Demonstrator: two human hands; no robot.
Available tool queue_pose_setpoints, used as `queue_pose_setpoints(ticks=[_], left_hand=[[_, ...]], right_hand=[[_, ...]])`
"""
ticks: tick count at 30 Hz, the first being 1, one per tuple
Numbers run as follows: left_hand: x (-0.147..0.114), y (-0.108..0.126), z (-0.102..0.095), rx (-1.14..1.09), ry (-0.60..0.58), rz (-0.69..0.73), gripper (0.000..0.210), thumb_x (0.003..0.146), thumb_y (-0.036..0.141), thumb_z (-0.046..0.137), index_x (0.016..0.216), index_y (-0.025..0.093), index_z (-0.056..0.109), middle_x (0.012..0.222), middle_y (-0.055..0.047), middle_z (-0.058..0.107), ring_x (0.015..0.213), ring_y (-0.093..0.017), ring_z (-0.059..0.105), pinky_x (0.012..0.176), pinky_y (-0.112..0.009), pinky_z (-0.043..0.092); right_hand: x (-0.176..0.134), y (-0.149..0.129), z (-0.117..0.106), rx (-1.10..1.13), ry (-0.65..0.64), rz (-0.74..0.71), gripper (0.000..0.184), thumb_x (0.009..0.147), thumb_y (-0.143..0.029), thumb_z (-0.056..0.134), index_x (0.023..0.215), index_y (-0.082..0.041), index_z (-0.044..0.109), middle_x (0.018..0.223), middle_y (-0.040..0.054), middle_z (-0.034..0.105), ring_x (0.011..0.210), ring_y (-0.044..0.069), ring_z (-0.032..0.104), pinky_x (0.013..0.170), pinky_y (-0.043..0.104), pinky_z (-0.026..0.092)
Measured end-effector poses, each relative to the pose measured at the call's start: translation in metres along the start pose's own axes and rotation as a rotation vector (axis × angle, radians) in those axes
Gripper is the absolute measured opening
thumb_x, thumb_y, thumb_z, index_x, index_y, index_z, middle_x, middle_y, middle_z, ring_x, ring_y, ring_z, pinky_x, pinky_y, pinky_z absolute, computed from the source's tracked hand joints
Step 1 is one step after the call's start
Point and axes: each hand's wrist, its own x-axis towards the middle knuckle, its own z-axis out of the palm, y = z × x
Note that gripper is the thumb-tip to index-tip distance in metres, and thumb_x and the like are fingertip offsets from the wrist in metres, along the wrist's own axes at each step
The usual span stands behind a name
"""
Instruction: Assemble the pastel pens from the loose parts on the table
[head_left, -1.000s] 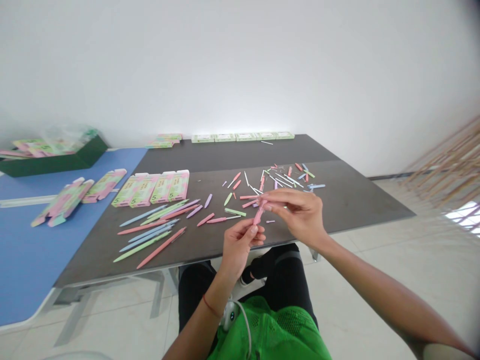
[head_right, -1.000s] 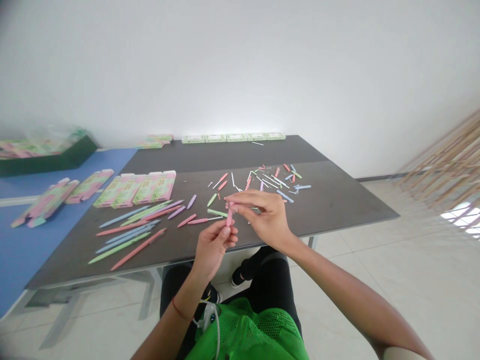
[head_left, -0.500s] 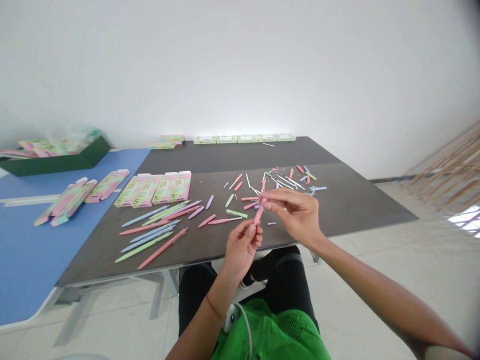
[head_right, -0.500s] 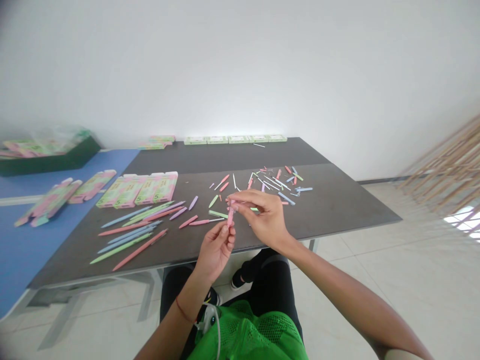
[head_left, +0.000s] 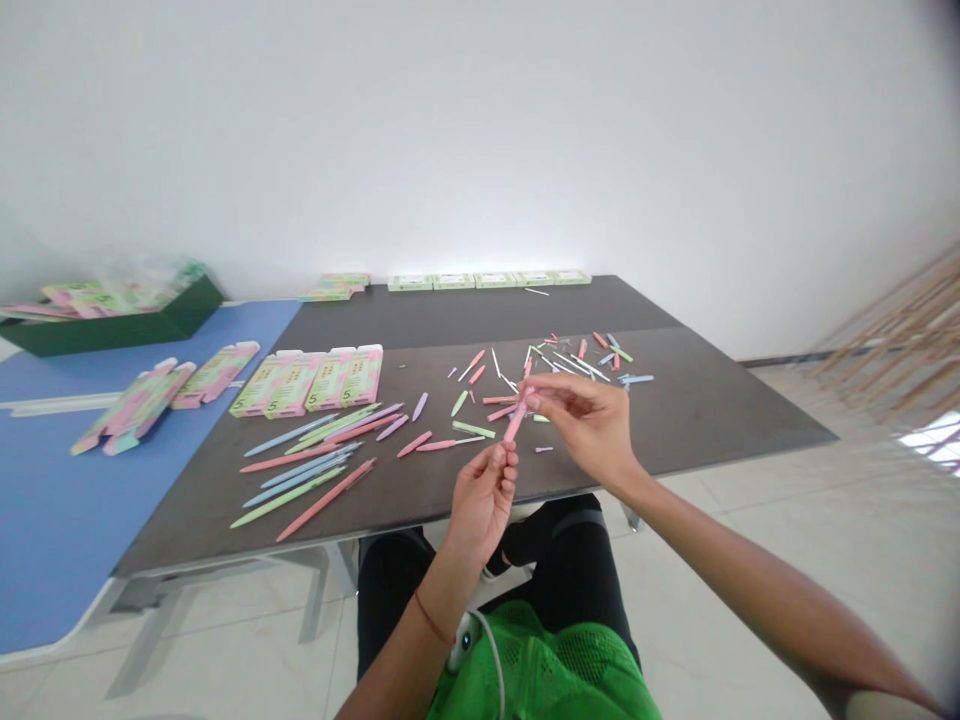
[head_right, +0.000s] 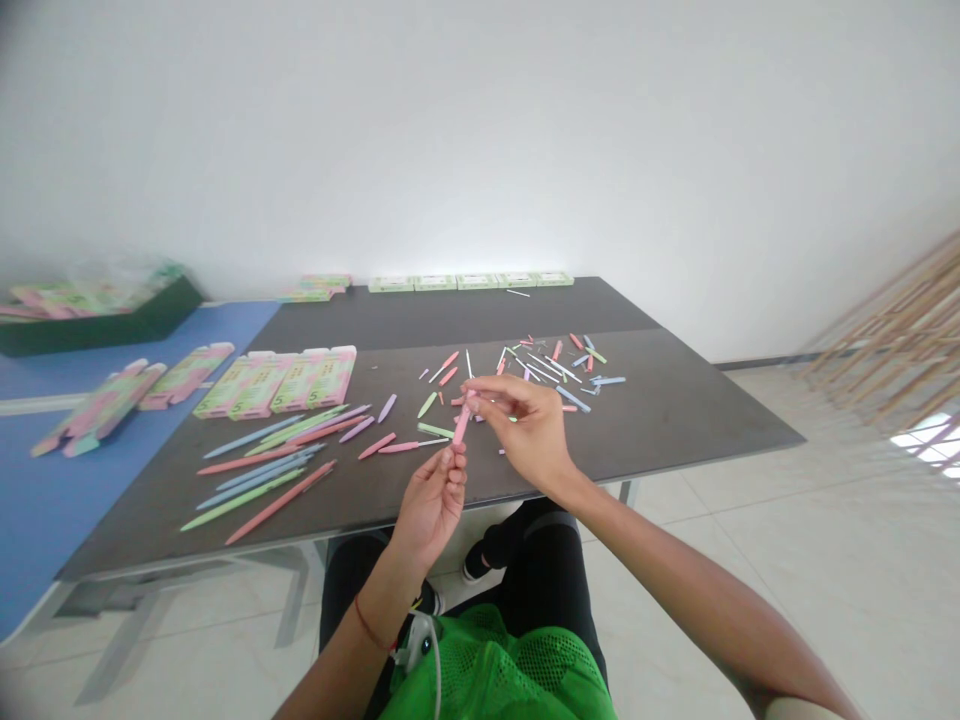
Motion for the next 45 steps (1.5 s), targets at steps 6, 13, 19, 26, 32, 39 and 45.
queue_pose_setpoints(ticks=[6,13,19,26,32,39,45], left_hand=[[-0.001,0.004,-0.002,0.05,0.026,0.105,0.036,0.069,0.03,0.1,0.09,0.009,0.08,0.075,-0.001,0.07,0.062,-0.003,0.062,0.059,-0.01,0.053],[-0.01,0.01,-0.001,0.234,0.035,0.257,0.033,0.076,0.036,0.094,0.095,0.011,0.081,0.076,-0.003,0.074,0.065,-0.008,0.067,0.06,-0.015,0.055],[-0.021,0.021,0.008,0.543,0.023,0.47,0.026,0.087,0.038,0.085,0.099,0.015,0.081,0.077,-0.004,0.077,0.064,-0.012,0.071,0.059,-0.019,0.059],[-0.033,0.031,0.024,0.593,0.009,0.531,0.018,0.088,0.032,0.084,0.097,0.017,0.081,0.077,-0.004,0.079,0.062,-0.013,0.073,0.06,-0.02,0.061],[-0.034,0.032,0.027,0.655,0.045,0.56,0.016,0.088,0.031,0.083,0.095,0.017,0.083,0.076,-0.004,0.08,0.061,-0.013,0.073,0.061,-0.022,0.062],[-0.036,0.034,0.023,0.766,0.029,0.581,0.016,0.09,0.028,0.08,0.103,0.02,0.085,0.084,-0.004,0.083,0.062,-0.015,0.075,0.063,-0.024,0.064],[-0.039,0.047,0.021,0.877,-0.033,0.511,0.036,0.089,0.025,0.082,0.124,0.024,0.079,0.084,-0.002,0.084,0.061,-0.018,0.077,0.062,-0.025,0.064]], right_hand=[[0.007,0.006,-0.008,0.16,0.052,0.18,0.021,0.079,-0.032,0.091,0.097,-0.024,0.085,0.096,0.0053,0.084,0.085,0.023,0.081,0.081,0.039,0.069],[0.005,0.007,-0.012,0.293,-0.023,0.309,0.03,0.073,-0.035,0.096,0.098,-0.023,0.084,0.095,0.0054,0.085,0.086,0.022,0.08,0.083,0.038,0.067],[-0.003,-0.006,-0.01,0.331,-0.123,0.25,0.027,0.078,-0.034,0.094,0.1,-0.024,0.081,0.095,0.0034,0.084,0.068,0.016,0.074,0.077,0.038,0.066],[-0.008,-0.015,-0.012,0.187,-0.182,0.161,0.019,0.088,-0.032,0.085,0.104,-0.024,0.079,0.094,0.0046,0.08,0.082,0.018,0.073,0.073,0.032,0.06],[-0.019,-0.023,-0.006,-0.081,-0.307,0.054,0.022,0.102,-0.04,0.067,0.11,-0.024,0.078,0.089,0.0031,0.069,0.07,0.015,0.057,0.067,0.031,0.05],[-0.025,-0.011,-0.001,-0.064,-0.238,0.138,0.025,0.089,-0.044,0.082,0.081,-0.02,0.081,0.069,0.0016,0.068,0.06,0.014,0.05,0.057,0.029,0.041],[-0.024,-0.01,-0.003,-0.022,-0.268,0.159,0.018,0.086,-0.038,0.085,0.08,-0.021,0.082,0.074,0.0039,0.075,0.065,0.016,0.06,0.061,0.03,0.046]])
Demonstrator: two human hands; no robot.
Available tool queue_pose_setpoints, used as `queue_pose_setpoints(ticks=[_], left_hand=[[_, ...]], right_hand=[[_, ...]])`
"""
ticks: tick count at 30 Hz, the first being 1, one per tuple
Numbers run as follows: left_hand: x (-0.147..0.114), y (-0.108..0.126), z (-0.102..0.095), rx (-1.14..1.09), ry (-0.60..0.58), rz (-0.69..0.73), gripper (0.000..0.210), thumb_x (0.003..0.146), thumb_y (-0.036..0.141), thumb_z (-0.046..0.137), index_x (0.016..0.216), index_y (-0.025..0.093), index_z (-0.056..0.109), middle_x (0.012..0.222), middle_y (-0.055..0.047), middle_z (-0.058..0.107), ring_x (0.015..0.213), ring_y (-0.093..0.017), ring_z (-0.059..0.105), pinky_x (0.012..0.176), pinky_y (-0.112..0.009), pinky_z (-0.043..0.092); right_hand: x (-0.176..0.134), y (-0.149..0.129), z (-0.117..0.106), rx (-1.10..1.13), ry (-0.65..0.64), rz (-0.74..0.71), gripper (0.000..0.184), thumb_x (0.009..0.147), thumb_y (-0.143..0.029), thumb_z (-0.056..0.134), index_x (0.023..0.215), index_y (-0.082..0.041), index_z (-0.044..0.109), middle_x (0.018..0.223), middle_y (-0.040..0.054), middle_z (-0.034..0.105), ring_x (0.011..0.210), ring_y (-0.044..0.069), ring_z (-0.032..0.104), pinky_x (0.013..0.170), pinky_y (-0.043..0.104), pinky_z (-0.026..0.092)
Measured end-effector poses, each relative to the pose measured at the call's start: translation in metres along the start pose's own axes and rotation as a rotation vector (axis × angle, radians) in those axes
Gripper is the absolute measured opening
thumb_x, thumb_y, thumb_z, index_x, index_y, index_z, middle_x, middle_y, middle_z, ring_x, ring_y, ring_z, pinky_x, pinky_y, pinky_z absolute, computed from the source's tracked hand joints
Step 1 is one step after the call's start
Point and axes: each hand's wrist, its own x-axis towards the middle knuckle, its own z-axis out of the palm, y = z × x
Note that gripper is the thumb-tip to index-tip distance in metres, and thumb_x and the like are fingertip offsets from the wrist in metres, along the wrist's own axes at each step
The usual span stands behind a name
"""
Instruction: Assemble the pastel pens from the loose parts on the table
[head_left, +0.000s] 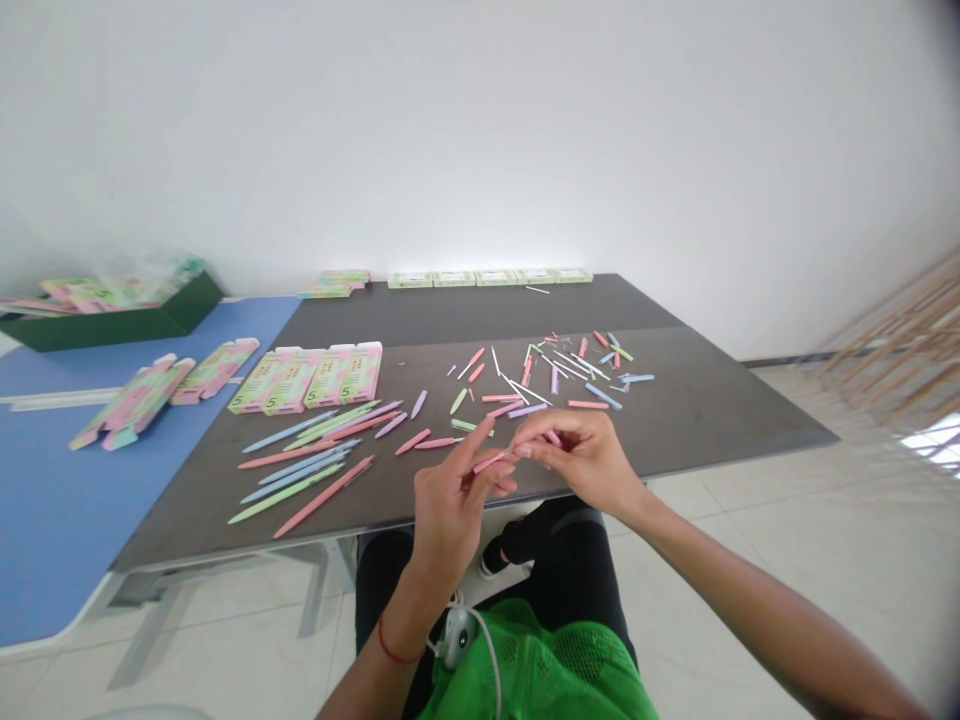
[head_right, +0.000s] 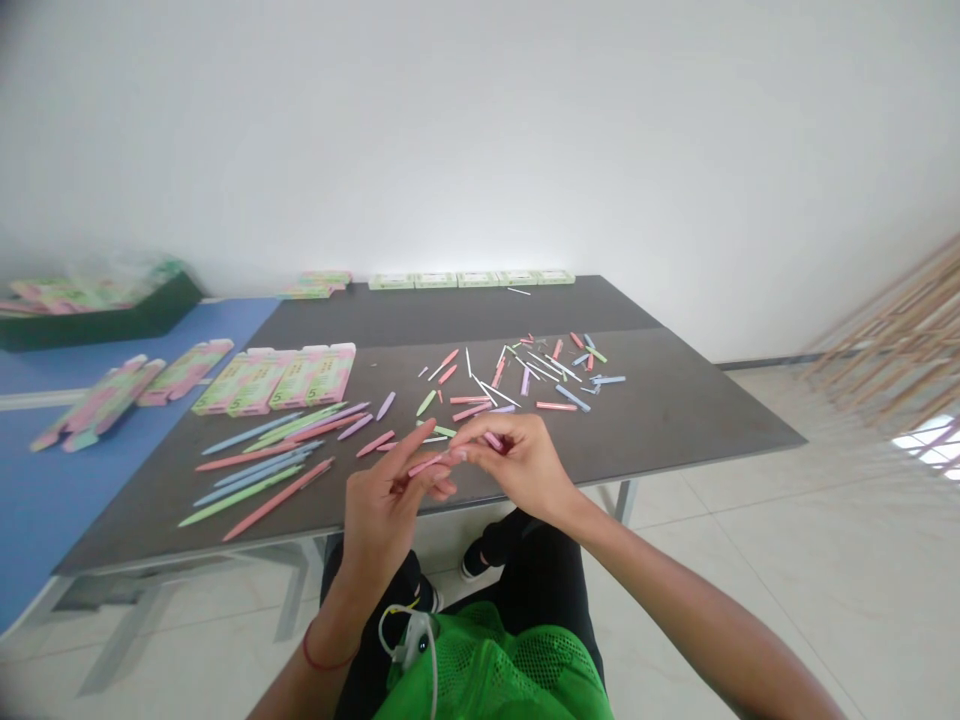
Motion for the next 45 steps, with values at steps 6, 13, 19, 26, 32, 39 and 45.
queue_pose_setpoints(ticks=[6,13,19,26,32,39,45], left_hand=[[0.006,0.008,-0.013,0.04,-0.139,-0.06,0.035,0.087,0.023,0.083,0.122,0.025,0.078,0.083,-0.002,0.083,0.065,-0.019,0.078,0.065,-0.023,0.061],[0.013,0.013,-0.02,0.143,-0.221,-0.005,0.029,0.085,0.028,0.085,0.112,0.025,0.074,0.073,0.001,0.077,0.063,-0.021,0.075,0.063,-0.022,0.054],[0.006,0.015,-0.017,0.203,-0.232,0.066,0.026,0.094,0.027,0.075,0.119,0.022,0.071,0.078,-0.003,0.075,0.068,-0.019,0.068,0.069,-0.022,0.049],[-0.003,0.014,-0.021,0.191,-0.205,0.036,0.016,0.1,0.025,0.067,0.115,0.022,0.069,0.08,-0.001,0.074,0.068,-0.015,0.065,0.071,-0.021,0.05],[-0.008,-0.011,-0.046,0.22,-0.115,-0.053,0.014,0.096,0.029,0.074,0.106,0.021,0.076,0.097,-0.009,0.083,0.082,-0.02,0.078,0.079,-0.024,0.06],[-0.015,-0.026,-0.061,0.325,-0.113,-0.042,0.019,0.098,0.034,0.071,0.108,0.022,0.083,0.1,-0.009,0.085,0.094,-0.024,0.082,0.086,-0.027,0.065],[-0.015,-0.024,-0.063,0.412,-0.095,0.114,0.017,0.099,0.03,0.07,0.104,0.024,0.085,0.099,-0.008,0.085,0.089,-0.023,0.083,0.086,-0.029,0.066]], right_hand=[[0.003,-0.002,0.002,0.038,-0.088,0.015,0.022,0.085,-0.041,0.085,0.078,-0.021,0.082,0.075,0.0043,0.076,0.067,0.017,0.063,0.062,0.03,0.048],[0.002,-0.001,0.009,0.18,-0.088,0.253,0.033,0.079,-0.05,0.088,0.078,-0.019,0.079,0.05,-0.0067,0.051,0.045,0.008,0.038,0.043,0.023,0.03],[-0.001,0.001,0.013,0.311,-0.055,0.317,0.032,0.07,-0.044,0.095,0.076,-0.019,0.076,0.051,-0.0078,0.052,0.045,0.007,0.036,0.04,0.02,0.03],[-0.011,0.017,0.009,0.246,-0.06,0.204,0.032,0.087,-0.043,0.082,0.11,-0.021,0.079,0.088,0.0039,0.078,0.065,0.014,0.062,0.06,0.027,0.054],[0.005,0.069,-0.044,-0.279,0.01,-0.027,0.03,0.105,-0.03,0.055,0.13,-0.02,0.069,0.106,0.0099,0.08,0.085,0.021,0.07,0.084,0.038,0.057],[0.017,0.113,-0.075,-0.618,-0.314,-0.281,0.036,0.103,-0.014,0.046,0.106,-0.018,0.081,0.107,0.0152,0.069,0.093,0.025,0.066,0.084,0.04,0.055],[0.008,0.13,-0.067,-0.694,-0.349,-0.318,0.033,0.108,-0.021,0.049,0.123,-0.018,0.078,0.108,0.0161,0.075,0.1,0.028,0.067,0.087,0.042,0.055]])
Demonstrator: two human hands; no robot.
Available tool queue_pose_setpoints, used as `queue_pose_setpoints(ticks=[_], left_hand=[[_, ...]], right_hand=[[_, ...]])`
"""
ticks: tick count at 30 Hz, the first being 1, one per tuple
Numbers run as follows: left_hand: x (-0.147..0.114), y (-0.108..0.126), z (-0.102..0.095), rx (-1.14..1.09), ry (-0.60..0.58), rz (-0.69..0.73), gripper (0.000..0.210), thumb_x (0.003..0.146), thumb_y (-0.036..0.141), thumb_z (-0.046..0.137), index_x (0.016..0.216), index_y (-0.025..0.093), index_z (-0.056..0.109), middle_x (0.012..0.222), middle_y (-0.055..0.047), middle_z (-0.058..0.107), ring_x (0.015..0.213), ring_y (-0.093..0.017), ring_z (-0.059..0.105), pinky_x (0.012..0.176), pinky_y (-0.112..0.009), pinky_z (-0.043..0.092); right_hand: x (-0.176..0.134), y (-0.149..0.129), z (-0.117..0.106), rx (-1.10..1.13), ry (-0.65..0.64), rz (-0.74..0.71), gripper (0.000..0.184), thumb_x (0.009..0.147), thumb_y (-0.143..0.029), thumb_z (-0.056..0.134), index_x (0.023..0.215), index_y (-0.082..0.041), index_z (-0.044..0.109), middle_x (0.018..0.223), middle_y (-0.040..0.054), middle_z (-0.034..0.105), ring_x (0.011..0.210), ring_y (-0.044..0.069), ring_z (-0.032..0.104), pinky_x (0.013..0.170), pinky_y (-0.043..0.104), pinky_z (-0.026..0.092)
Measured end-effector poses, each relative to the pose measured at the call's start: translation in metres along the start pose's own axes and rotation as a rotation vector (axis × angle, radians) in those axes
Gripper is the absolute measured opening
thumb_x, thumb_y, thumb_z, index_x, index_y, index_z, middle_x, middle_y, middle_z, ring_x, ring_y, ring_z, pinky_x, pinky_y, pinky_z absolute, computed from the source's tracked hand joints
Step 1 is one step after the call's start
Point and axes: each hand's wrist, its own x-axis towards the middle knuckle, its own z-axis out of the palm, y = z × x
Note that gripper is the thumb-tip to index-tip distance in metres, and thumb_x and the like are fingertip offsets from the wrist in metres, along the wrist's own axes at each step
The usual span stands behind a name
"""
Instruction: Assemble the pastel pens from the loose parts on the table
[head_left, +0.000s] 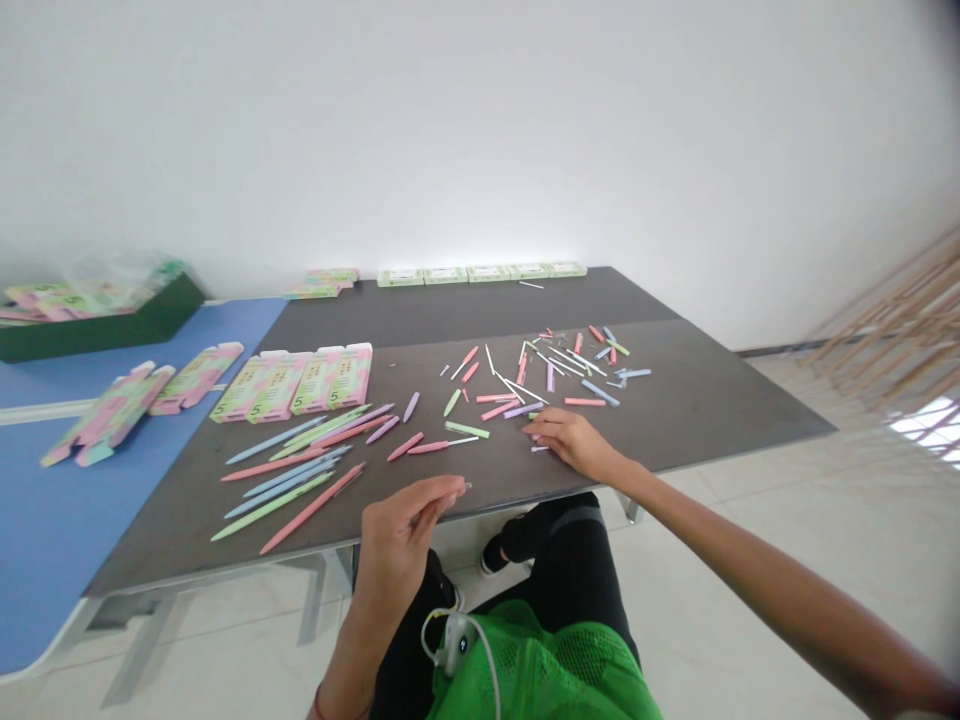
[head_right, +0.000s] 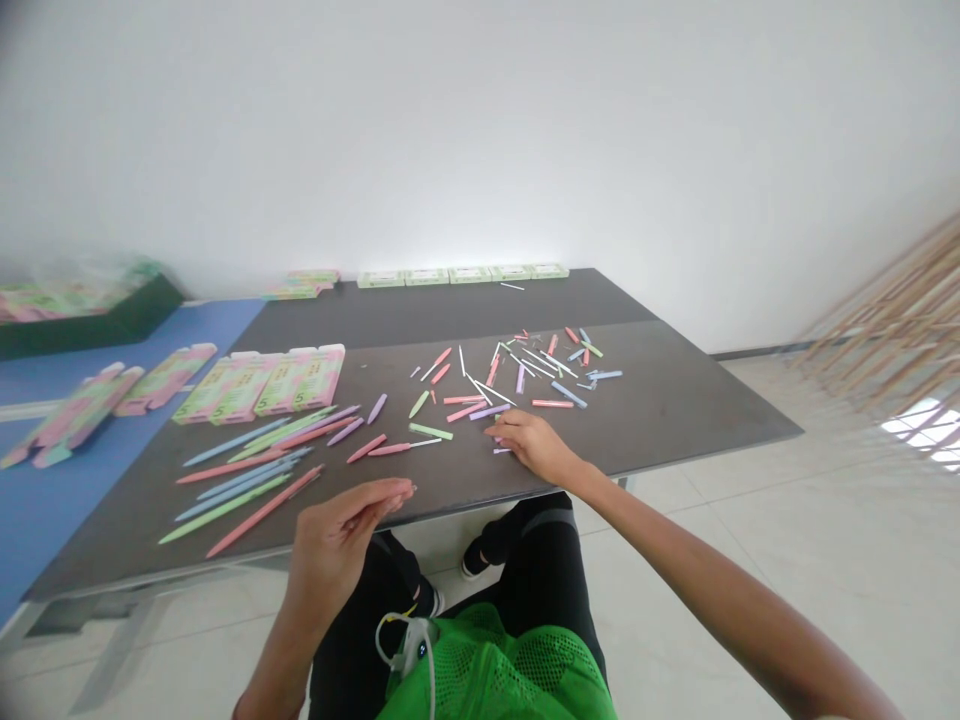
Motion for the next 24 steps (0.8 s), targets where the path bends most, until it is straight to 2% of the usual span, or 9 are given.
queue_pose_setpoints(ticks=[6,10,13,15,19,24], left_hand=[[0.001,-0.005,-0.002,0.09,0.027,0.154,0.016,0.101,0.024,0.067,0.099,0.024,0.083,0.1,-0.005,0.085,0.091,-0.02,0.082,0.085,-0.026,0.065],[0.0,-0.004,0.0,0.142,0.031,0.139,0.013,0.1,0.023,0.069,0.102,0.025,0.082,0.099,-0.002,0.085,0.09,-0.018,0.082,0.085,-0.025,0.065],[-0.001,0.0,0.002,0.165,0.028,0.136,0.013,0.101,0.024,0.069,0.103,0.025,0.082,0.1,-0.001,0.085,0.09,-0.019,0.082,0.086,-0.025,0.065],[-0.001,0.002,0.002,0.177,0.034,0.137,0.013,0.101,0.024,0.068,0.103,0.025,0.081,0.101,-0.001,0.085,0.091,-0.018,0.082,0.087,-0.025,0.064],[-0.004,0.002,0.002,0.19,0.047,0.127,0.013,0.101,0.024,0.068,0.102,0.026,0.082,0.1,0.0,0.085,0.091,-0.018,0.082,0.086,-0.025,0.064],[-0.005,-0.002,0.003,0.158,0.059,0.079,0.012,0.1,0.026,0.07,0.103,0.026,0.082,0.1,0.0,0.085,0.091,-0.018,0.082,0.085,-0.026,0.065]], right_hand=[[0.009,0.001,-0.009,-0.117,0.032,-0.038,0.024,0.105,-0.03,0.061,0.117,-0.018,0.079,0.114,0.0147,0.077,0.104,0.03,0.065,0.092,0.047,0.053],[0.04,0.001,-0.008,-0.182,0.08,0.05,0.026,0.106,-0.024,0.057,0.117,-0.016,0.08,0.112,0.0144,0.074,0.104,0.029,0.06,0.094,0.045,0.05],[0.067,0.004,0.005,-0.255,-0.002,0.105,0.024,0.095,-0.024,0.073,0.116,-0.014,0.081,0.113,0.0155,0.069,0.107,0.031,0.054,0.097,0.047,0.047],[0.08,0.006,0.014,-0.288,-0.049,0.122,0.021,0.088,-0.021,0.078,0.107,-0.014,0.082,0.114,0.0163,0.066,0.109,0.033,0.05,0.099,0.048,0.044],[0.089,0.005,0.022,-0.284,-0.052,0.116,0.008,0.087,-0.017,0.073,0.089,-0.015,0.08,0.121,0.0162,0.063,0.114,0.033,0.047,0.102,0.05,0.04],[0.088,-0.002,0.01,-0.236,0.012,0.059,0.009,0.085,-0.016,0.071,0.093,-0.017,0.075,0.133,0.0148,0.065,0.127,0.035,0.046,0.106,0.051,0.036]])
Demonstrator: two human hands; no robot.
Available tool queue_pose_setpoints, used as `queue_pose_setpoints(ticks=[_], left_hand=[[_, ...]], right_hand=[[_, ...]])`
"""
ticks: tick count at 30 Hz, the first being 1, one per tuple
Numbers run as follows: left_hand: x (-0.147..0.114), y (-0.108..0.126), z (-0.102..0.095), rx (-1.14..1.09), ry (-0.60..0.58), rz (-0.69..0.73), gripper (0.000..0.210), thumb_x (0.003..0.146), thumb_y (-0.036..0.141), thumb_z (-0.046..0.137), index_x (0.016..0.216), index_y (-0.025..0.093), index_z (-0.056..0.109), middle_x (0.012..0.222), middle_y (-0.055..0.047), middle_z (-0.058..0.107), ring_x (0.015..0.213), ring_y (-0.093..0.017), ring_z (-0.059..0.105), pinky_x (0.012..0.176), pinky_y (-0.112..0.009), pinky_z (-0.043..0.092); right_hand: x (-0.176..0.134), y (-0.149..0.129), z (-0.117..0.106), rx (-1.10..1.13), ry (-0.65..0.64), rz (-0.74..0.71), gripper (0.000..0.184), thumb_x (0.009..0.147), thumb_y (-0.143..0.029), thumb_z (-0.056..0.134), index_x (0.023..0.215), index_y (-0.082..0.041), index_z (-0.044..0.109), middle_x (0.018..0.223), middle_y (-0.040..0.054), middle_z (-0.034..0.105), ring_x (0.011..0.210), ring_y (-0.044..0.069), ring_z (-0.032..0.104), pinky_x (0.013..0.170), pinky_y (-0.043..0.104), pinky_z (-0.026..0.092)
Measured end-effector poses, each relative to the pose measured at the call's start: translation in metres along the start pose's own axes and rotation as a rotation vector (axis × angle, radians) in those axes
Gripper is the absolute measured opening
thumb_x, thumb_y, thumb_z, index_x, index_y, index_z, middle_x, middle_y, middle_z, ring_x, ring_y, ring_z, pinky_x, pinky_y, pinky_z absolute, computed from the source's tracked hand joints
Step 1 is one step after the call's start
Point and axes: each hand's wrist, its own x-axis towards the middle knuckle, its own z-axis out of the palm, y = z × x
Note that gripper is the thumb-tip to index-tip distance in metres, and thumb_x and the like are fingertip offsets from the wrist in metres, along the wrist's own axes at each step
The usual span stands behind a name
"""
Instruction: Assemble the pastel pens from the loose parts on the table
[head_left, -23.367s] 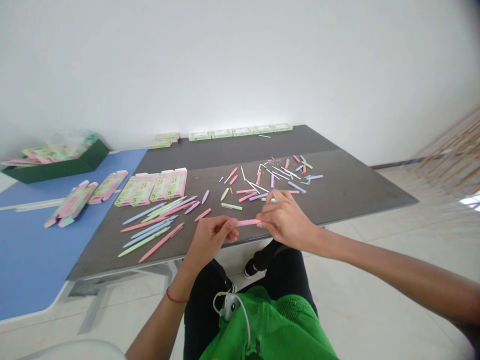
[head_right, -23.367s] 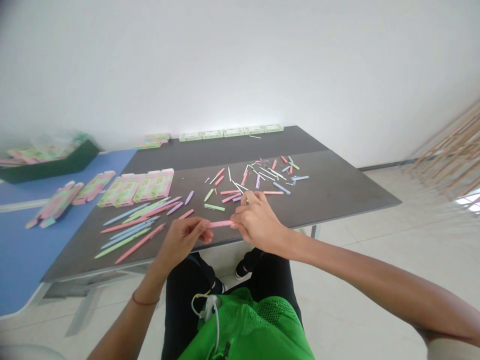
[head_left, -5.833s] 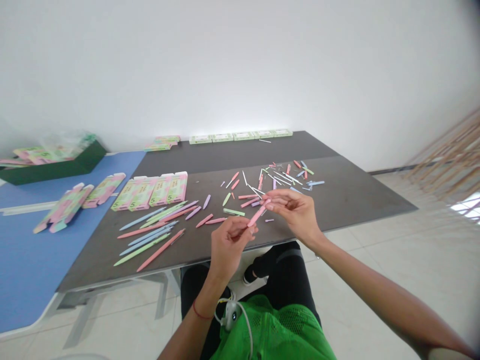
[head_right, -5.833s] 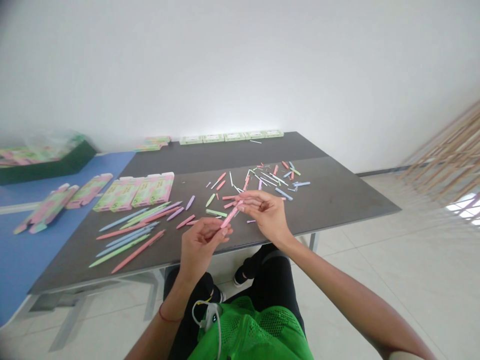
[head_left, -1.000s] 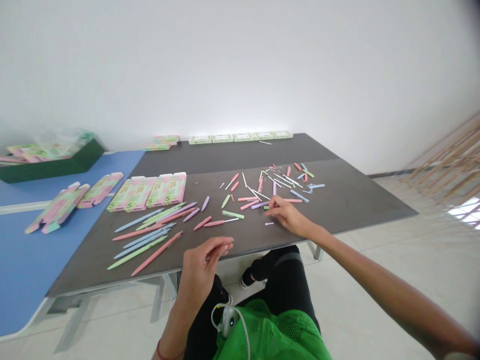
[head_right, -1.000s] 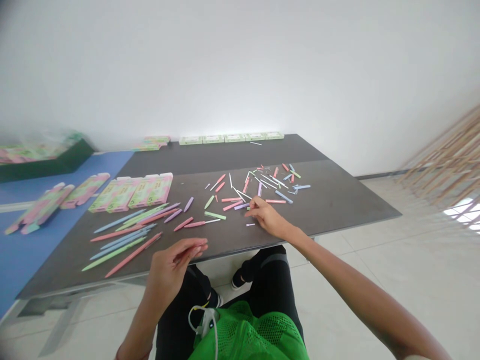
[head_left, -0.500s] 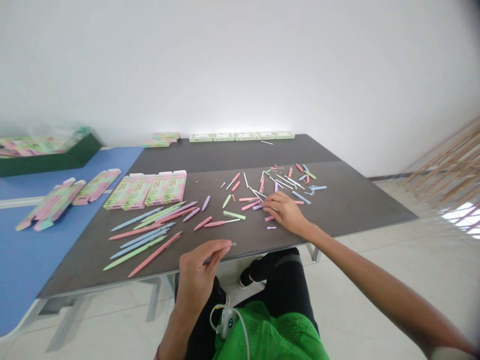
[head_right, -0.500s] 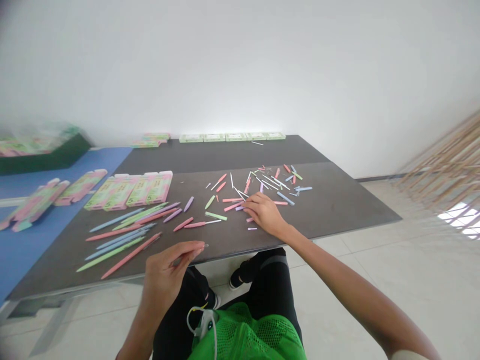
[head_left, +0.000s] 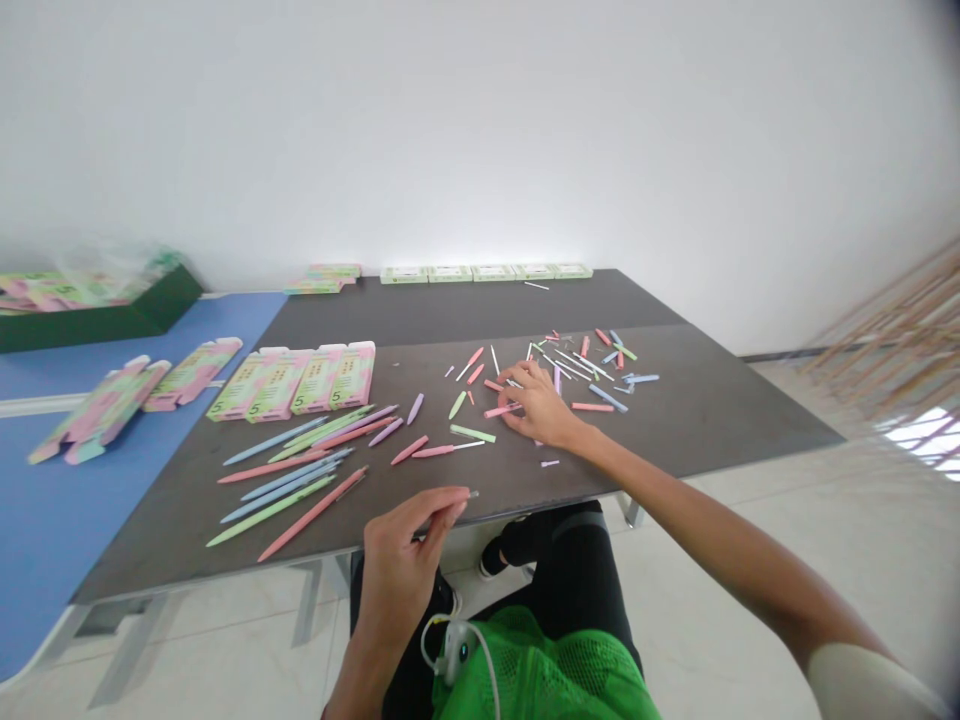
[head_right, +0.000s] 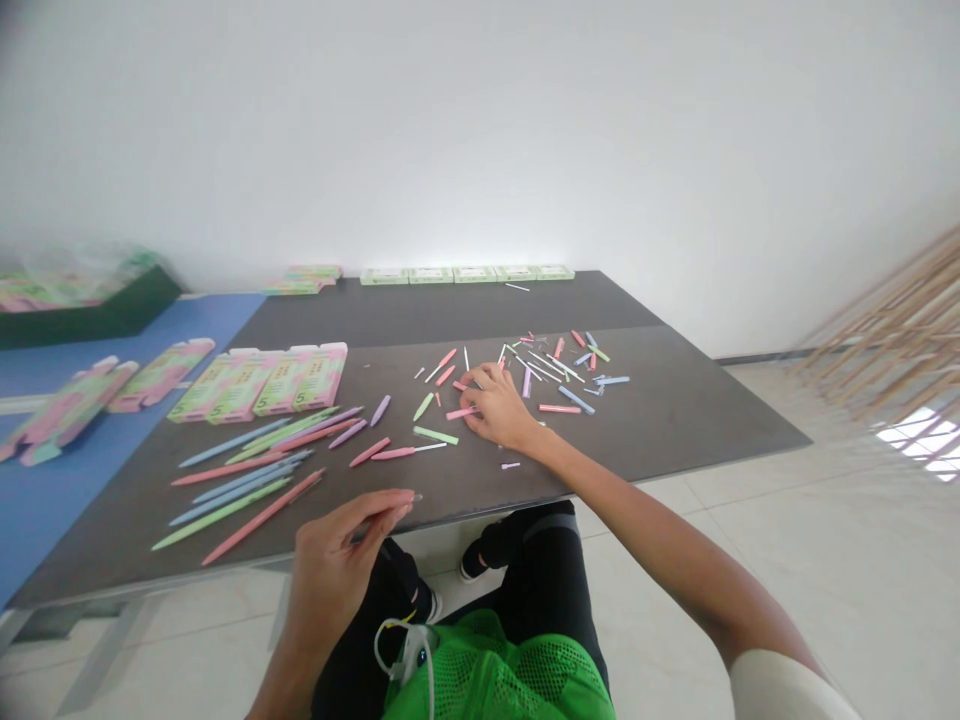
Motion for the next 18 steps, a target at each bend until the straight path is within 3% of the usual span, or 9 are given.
queue_pose_setpoints(ticks=[6,10,13,16,18], left_hand=[[0.002,-0.003,0.005,-0.044,0.02,-0.045,0.01,0.098,0.025,0.073,0.102,0.027,0.082,0.099,0.001,0.085,0.089,-0.017,0.082,0.084,-0.024,0.065],[0.006,0.0,0.003,-0.058,0.097,-0.03,0.008,0.095,0.022,0.076,0.101,0.025,0.08,0.096,0.002,0.084,0.082,-0.014,0.081,0.078,-0.021,0.065],[0.014,0.013,-0.005,0.056,0.146,0.133,0.01,0.095,0.018,0.077,0.104,0.024,0.079,0.094,0.002,0.084,0.078,-0.012,0.08,0.075,-0.018,0.063],[0.023,0.037,-0.014,0.242,0.163,0.408,0.013,0.095,0.014,0.076,0.107,0.02,0.077,0.099,-0.001,0.084,0.085,-0.014,0.08,0.083,-0.021,0.061],[0.029,0.054,-0.018,0.33,0.161,0.511,0.013,0.096,0.013,0.076,0.107,0.019,0.077,0.101,-0.002,0.084,0.088,-0.014,0.08,0.086,-0.022,0.061]], right_hand=[[-0.002,-0.017,-0.021,0.094,0.012,-0.085,0.011,0.086,-0.011,0.069,0.093,-0.019,0.072,0.098,0.0088,0.076,0.105,0.029,0.063,0.094,0.044,0.043],[-0.008,-0.035,-0.031,0.386,0.101,-0.08,0.006,0.092,-0.016,0.07,0.089,-0.02,0.073,0.091,0.0055,0.074,0.089,0.022,0.066,0.088,0.04,0.051],[-0.014,-0.05,-0.039,0.723,0.122,0.021,0.008,0.091,-0.026,0.079,0.087,-0.021,0.074,0.091,0.0042,0.074,0.084,0.019,0.068,0.085,0.038,0.056],[-0.022,-0.064,-0.045,1.05,0.102,0.105,0.017,0.085,-0.03,0.087,0.086,-0.02,0.075,0.09,0.0042,0.075,0.086,0.019,0.072,0.085,0.037,0.059],[-0.025,-0.072,-0.048,1.194,0.089,0.124,0.019,0.083,-0.029,0.09,0.084,-0.019,0.074,0.088,0.0039,0.075,0.086,0.019,0.072,0.085,0.036,0.061]])
